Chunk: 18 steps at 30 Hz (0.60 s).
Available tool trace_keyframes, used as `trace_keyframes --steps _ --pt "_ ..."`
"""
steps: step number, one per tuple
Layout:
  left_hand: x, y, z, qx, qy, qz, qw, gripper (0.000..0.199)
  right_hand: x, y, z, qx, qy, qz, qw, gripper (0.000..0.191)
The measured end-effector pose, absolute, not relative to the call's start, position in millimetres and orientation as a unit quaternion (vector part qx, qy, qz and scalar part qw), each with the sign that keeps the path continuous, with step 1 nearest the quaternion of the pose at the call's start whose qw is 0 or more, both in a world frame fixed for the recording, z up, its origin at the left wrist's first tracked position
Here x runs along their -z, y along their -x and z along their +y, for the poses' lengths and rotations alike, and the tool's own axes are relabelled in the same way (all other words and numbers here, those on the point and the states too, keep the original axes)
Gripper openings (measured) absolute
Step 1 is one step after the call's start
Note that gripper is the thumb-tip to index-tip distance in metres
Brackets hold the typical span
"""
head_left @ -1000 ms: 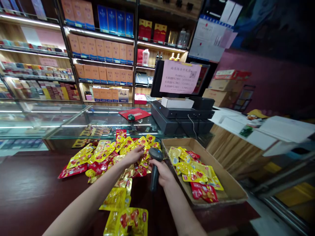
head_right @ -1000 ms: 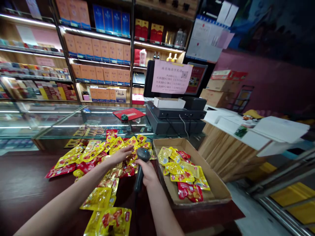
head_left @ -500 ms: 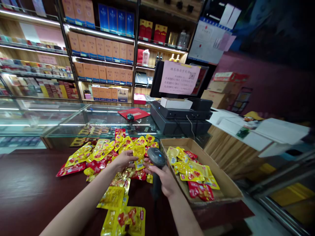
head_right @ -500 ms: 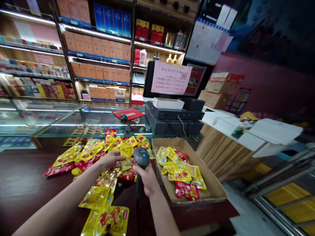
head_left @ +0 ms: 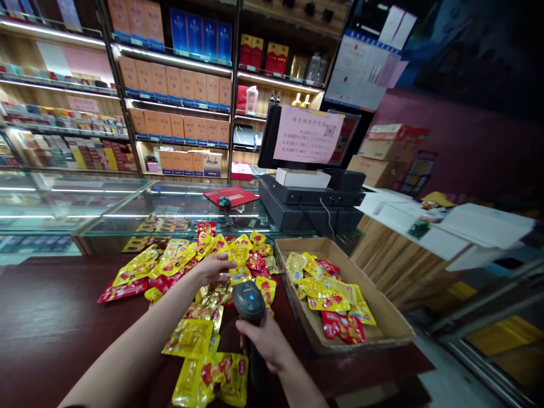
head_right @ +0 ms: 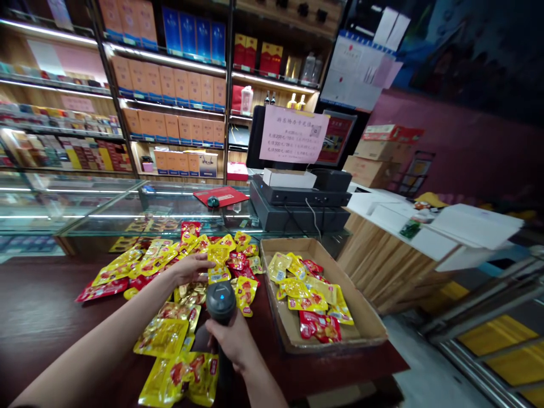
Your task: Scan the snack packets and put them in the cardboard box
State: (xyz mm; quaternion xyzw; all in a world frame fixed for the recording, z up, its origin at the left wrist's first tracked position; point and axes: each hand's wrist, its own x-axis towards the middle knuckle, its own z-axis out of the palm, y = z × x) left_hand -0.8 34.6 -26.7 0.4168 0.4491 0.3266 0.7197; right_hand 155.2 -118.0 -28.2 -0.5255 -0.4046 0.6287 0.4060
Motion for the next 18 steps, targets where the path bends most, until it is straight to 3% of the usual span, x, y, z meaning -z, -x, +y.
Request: trace_keyframes --steps 18 --pt "23.4 3.1 33.3 -0.332 -0.419 0.44 0.721 0.036 26.1 -154.4 -119.5 -0.626 0.52 -0.386 0.435 0.028"
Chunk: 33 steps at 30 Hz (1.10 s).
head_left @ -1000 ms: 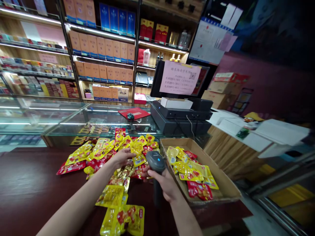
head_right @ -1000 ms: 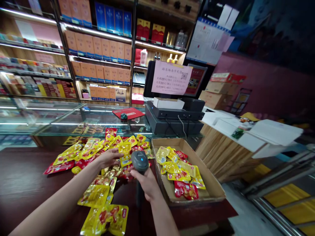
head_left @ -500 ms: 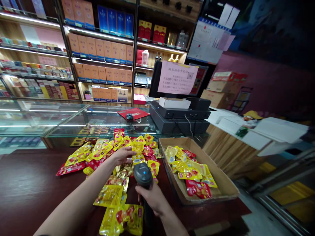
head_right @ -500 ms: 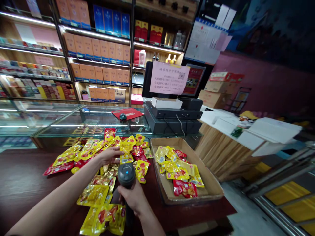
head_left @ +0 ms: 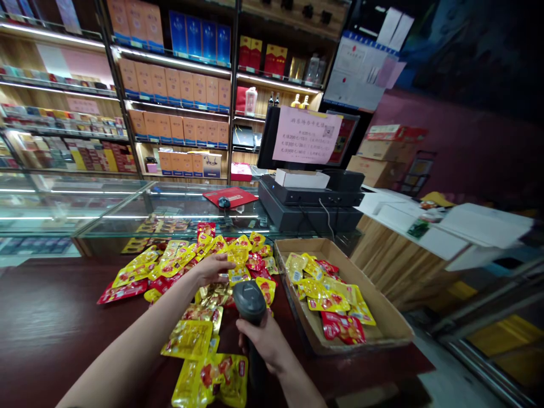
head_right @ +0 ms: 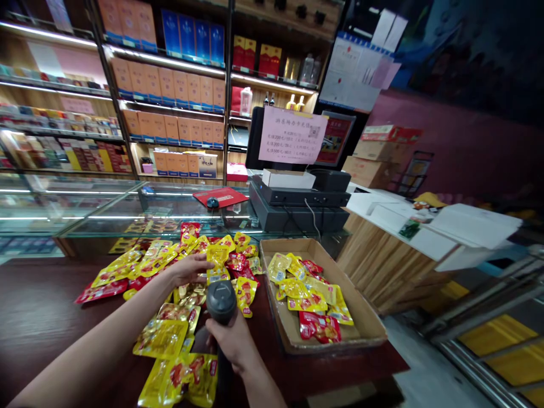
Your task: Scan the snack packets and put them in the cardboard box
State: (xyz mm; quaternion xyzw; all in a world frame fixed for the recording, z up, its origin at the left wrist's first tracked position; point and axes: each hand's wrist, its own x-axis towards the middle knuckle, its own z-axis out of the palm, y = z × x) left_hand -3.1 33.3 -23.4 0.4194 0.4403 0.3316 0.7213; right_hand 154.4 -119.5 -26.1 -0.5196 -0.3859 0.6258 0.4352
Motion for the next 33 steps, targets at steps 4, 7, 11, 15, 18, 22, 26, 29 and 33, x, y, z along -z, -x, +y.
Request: trace_keyframes --steps 4,7,11,15,18,22,26,29,33 --pt "15.7 1.0 23.1 -0.323 -0.425 0.443 0.721 0.034 19.1 -163.0 -117.5 -0.566 0.517 -0.355 0.535 0.033" --pt "9.1 -6.3 8.3 -0.298 -0.429 0.426 0.739 0.034 14.4 -175.7 -114.2 -0.54 0.517 -0.332 0.575 0.032" --pt "-7.0 -25.5 -13.2 -0.25 -0.426 0.36 0.792 0.033 6.0 -199.4 -113.6 -0.6 0.468 -0.289 0.581 0.032" --pt "-33.6 -58.0 -25.4 -0.2 -0.389 0.303 0.847 0.04 -10.9 -232.8 -123.3 -0.601 0.446 -0.238 0.619 0.04" --pt "-52.7 -92.6 -27.2 -0.164 -0.388 0.267 0.867 0.048 -26.1 -262.9 -136.4 -0.579 0.439 -0.227 0.648 0.043" --pt "-67.1 -147.1 -23.9 -0.133 -0.402 0.219 0.879 0.051 -41.2 -301.4 -155.7 -0.514 0.443 -0.238 0.694 0.036" --pt "-65.7 -193.8 -19.4 -0.109 -0.412 0.201 0.882 0.054 -45.8 -329.6 -172.3 -0.447 0.48 -0.216 0.724 0.033" --pt "-58.0 -208.3 -16.6 -0.111 -0.399 0.227 0.882 0.055 -42.6 -341.7 -181.6 -0.391 0.502 -0.183 0.75 0.037" --pt "-52.0 -192.2 -14.5 -0.129 -0.387 0.268 0.873 0.053 -32.1 -340.6 -186.0 -0.422 0.496 -0.183 0.736 0.041"
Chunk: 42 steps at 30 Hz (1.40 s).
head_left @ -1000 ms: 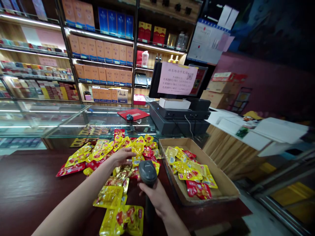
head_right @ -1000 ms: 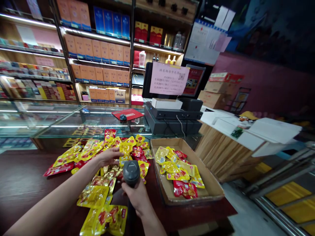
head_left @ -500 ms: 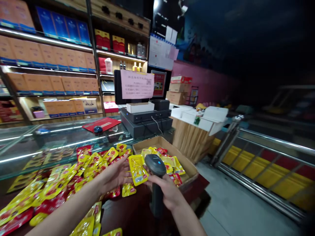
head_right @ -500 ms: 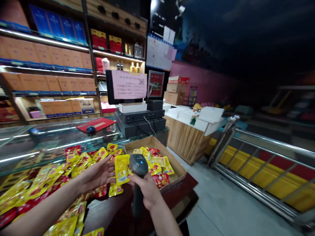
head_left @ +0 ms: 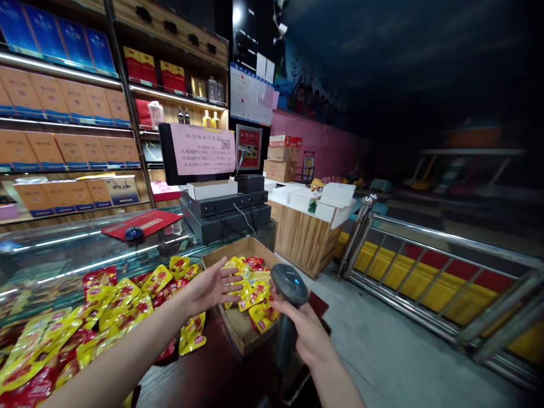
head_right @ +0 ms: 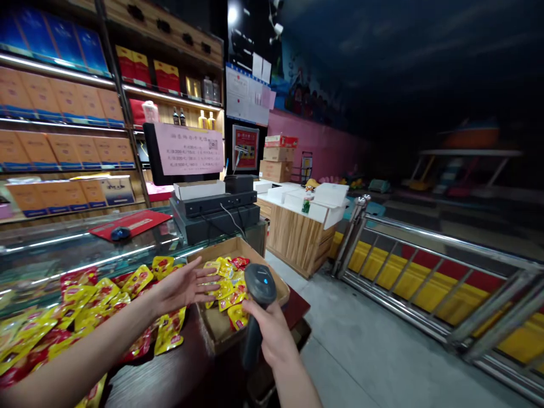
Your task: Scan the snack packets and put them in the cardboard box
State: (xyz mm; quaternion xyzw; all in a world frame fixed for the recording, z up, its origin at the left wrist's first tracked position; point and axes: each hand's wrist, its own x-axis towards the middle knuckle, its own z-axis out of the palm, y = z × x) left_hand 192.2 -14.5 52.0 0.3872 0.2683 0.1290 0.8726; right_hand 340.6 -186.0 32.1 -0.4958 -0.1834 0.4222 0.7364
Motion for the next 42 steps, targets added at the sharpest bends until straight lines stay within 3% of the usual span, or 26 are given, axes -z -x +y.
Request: trace_keyframes --steps 7,14,22,34,38,42 --pt "-32.2 -113.4 -10.1 -0.175 -0.363 0.325 0.855 0.046 -4.8 -275.9 -171.4 -0.555 0.452 -0.224 0.661 0.039" --pt "11.0 -60.3 -24.8 -0.195 -0.315 0.365 0.854 0.044 22.6 -213.8 -138.8 -0.586 0.51 -0.25 0.578 0.035" --pt "29.1 -47.7 -20.9 -0.209 -0.283 0.372 0.859 0.048 54.2 -205.7 -101.0 -0.6 0.519 -0.237 0.561 0.031" --pt "37.0 -35.0 -31.8 -0.245 -0.333 0.374 0.83 0.032 25.0 -193.4 -120.8 -0.576 0.525 -0.319 0.54 0.028" --pt "35.0 -28.6 -24.1 -0.269 -0.344 0.428 0.791 0.033 11.4 -192.3 -128.1 -0.562 0.5 -0.367 0.547 0.031" --pt "21.6 -19.6 -7.6 -0.288 -0.361 0.432 0.774 0.035 1.9 -188.5 -137.2 -0.596 0.473 -0.412 0.501 0.028"
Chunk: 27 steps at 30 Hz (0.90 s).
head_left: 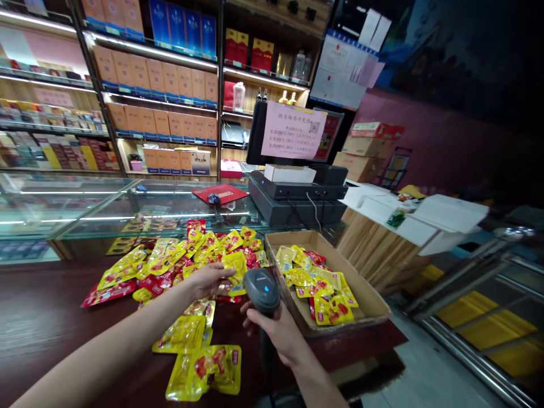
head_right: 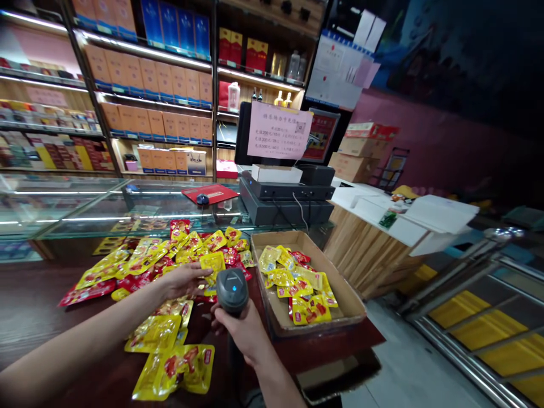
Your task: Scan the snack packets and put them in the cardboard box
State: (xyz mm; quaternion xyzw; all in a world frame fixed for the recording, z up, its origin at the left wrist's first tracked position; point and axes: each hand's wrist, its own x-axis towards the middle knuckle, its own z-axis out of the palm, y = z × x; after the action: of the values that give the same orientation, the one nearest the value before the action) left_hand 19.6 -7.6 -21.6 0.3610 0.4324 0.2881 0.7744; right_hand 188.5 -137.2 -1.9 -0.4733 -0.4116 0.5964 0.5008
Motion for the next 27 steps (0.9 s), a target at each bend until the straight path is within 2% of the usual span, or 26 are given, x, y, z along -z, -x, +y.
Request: trace_keyframes --steps 6,12,19,27 --pt "22.5 -19.2 5.8 -0.3 -0.358 0.464 0.753 0.041 16.5 -168.7 -144.5 -0.629 0.522 -0.367 0.445 0.028" --pt "30.5 -20.3 16.2 -0.307 -0.37 0.468 0.742 0.042 31.4 -154.5 -142.7 -0.588 0.569 -0.344 0.46 0.025" --pt "25.5 -18.8 25.0 -0.296 -0.393 0.483 0.725 0.042 39.3 -153.8 -138.1 -0.578 0.542 -0.39 0.469 0.017" --pt "30.6 -16.2 25.4 -0.298 -0.399 0.474 0.726 0.043 43.9 -154.2 -136.4 -0.586 0.548 -0.38 0.46 0.018"
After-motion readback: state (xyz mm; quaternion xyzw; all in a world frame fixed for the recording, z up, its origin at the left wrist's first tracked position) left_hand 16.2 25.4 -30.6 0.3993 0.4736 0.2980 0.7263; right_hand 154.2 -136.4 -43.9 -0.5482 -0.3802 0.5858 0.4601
